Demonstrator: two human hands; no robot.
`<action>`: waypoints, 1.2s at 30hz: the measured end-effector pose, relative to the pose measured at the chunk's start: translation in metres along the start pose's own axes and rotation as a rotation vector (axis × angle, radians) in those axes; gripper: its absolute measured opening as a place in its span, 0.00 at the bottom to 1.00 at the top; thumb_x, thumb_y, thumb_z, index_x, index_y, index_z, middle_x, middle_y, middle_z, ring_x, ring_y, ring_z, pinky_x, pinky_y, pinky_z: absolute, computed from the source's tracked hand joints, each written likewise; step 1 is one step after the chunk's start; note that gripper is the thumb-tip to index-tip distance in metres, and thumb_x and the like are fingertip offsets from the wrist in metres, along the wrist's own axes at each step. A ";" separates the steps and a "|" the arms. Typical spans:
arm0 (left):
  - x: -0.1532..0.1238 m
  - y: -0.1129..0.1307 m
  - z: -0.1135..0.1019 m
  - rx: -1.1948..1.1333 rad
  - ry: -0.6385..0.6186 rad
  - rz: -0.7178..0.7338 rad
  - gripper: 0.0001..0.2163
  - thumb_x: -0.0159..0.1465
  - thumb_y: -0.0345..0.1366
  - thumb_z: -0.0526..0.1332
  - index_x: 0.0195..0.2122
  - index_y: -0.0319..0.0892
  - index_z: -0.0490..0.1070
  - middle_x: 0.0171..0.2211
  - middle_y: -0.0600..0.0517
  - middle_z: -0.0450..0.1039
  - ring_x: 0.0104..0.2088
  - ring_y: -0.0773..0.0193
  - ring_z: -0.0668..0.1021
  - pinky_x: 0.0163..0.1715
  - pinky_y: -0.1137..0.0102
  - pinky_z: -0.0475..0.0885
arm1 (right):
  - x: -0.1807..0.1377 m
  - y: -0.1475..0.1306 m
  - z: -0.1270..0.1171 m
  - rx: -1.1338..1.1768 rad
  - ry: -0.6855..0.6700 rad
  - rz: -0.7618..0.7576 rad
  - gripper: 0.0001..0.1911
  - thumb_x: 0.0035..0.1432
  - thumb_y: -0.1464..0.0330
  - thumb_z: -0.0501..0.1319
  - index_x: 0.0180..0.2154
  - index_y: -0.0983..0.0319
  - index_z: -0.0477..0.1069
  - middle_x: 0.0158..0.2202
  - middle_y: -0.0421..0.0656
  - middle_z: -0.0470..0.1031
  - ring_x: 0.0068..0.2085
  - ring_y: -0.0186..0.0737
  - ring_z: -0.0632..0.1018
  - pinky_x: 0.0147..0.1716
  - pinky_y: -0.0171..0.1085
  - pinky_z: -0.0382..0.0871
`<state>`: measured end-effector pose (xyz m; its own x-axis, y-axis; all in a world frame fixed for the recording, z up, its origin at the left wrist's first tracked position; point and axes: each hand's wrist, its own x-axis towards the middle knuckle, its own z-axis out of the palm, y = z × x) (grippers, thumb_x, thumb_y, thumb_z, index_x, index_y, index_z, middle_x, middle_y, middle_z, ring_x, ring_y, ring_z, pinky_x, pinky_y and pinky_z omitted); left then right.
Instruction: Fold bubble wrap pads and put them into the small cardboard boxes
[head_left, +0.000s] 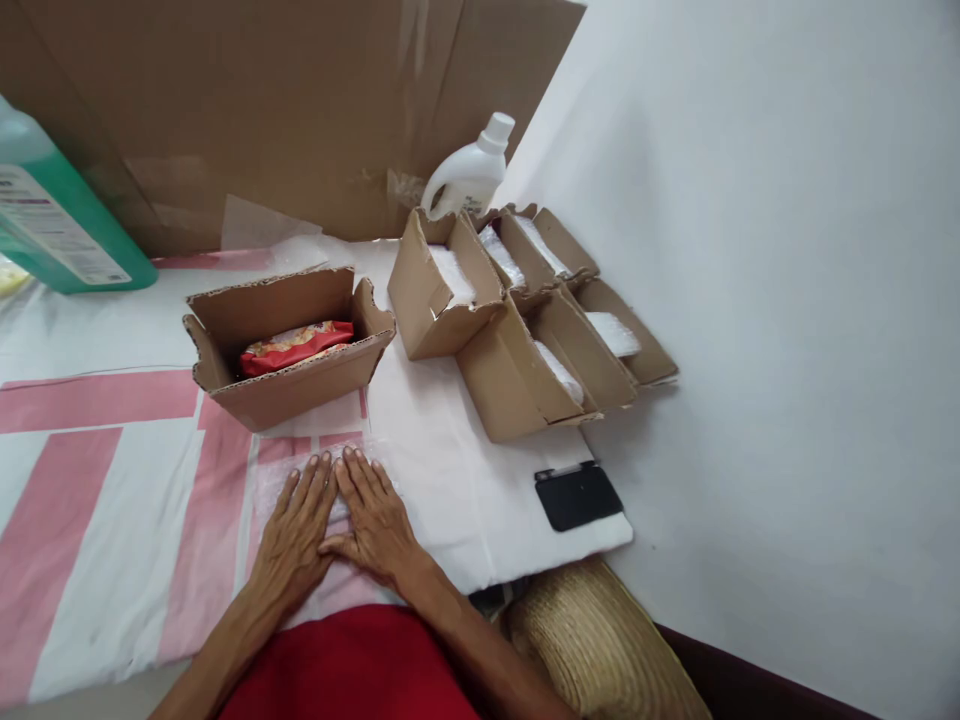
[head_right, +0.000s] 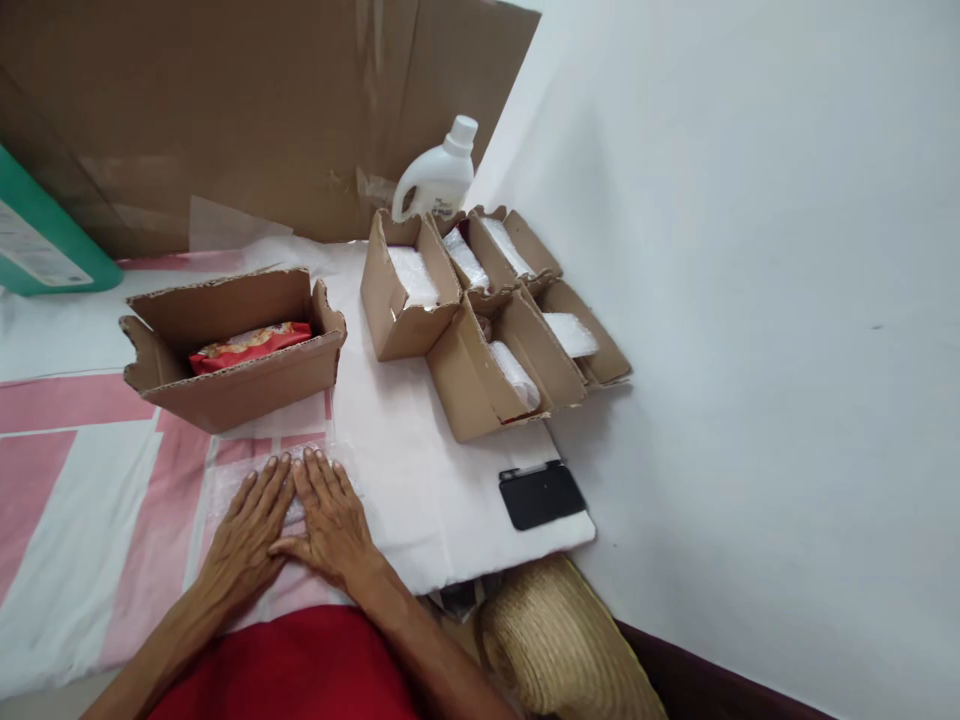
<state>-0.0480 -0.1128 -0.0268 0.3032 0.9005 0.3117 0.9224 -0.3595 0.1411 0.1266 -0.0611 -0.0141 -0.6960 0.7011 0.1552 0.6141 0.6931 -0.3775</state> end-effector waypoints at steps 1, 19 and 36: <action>-0.004 -0.005 -0.004 -0.004 -0.002 -0.009 0.37 0.69 0.47 0.53 0.74 0.33 0.45 0.70 0.34 0.57 0.71 0.44 0.58 0.70 0.52 0.51 | -0.001 0.005 0.001 -0.027 -0.010 0.005 0.47 0.67 0.45 0.53 0.72 0.70 0.46 0.74 0.58 0.48 0.74 0.55 0.50 0.70 0.55 0.51; -0.007 -0.034 -0.059 0.050 0.176 0.147 0.09 0.66 0.27 0.59 0.46 0.41 0.73 0.47 0.45 0.81 0.53 0.47 0.79 0.57 0.52 0.66 | 0.025 -0.035 -0.001 -0.188 0.181 -0.246 0.10 0.71 0.73 0.53 0.46 0.66 0.73 0.36 0.47 0.76 0.36 0.44 0.73 0.30 0.41 0.61; 0.020 0.005 -0.053 -0.791 -0.115 -0.204 0.08 0.69 0.40 0.60 0.42 0.46 0.76 0.37 0.51 0.81 0.39 0.61 0.83 0.38 0.69 0.77 | -0.063 -0.009 -0.045 1.234 0.252 0.573 0.09 0.64 0.64 0.63 0.41 0.60 0.80 0.36 0.41 0.80 0.39 0.41 0.79 0.42 0.37 0.70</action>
<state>-0.0502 -0.1089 0.0298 0.2100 0.9708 0.1163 0.5339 -0.2135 0.8182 0.1816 -0.1043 0.0211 -0.2944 0.9375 -0.1858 -0.0268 -0.2024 -0.9789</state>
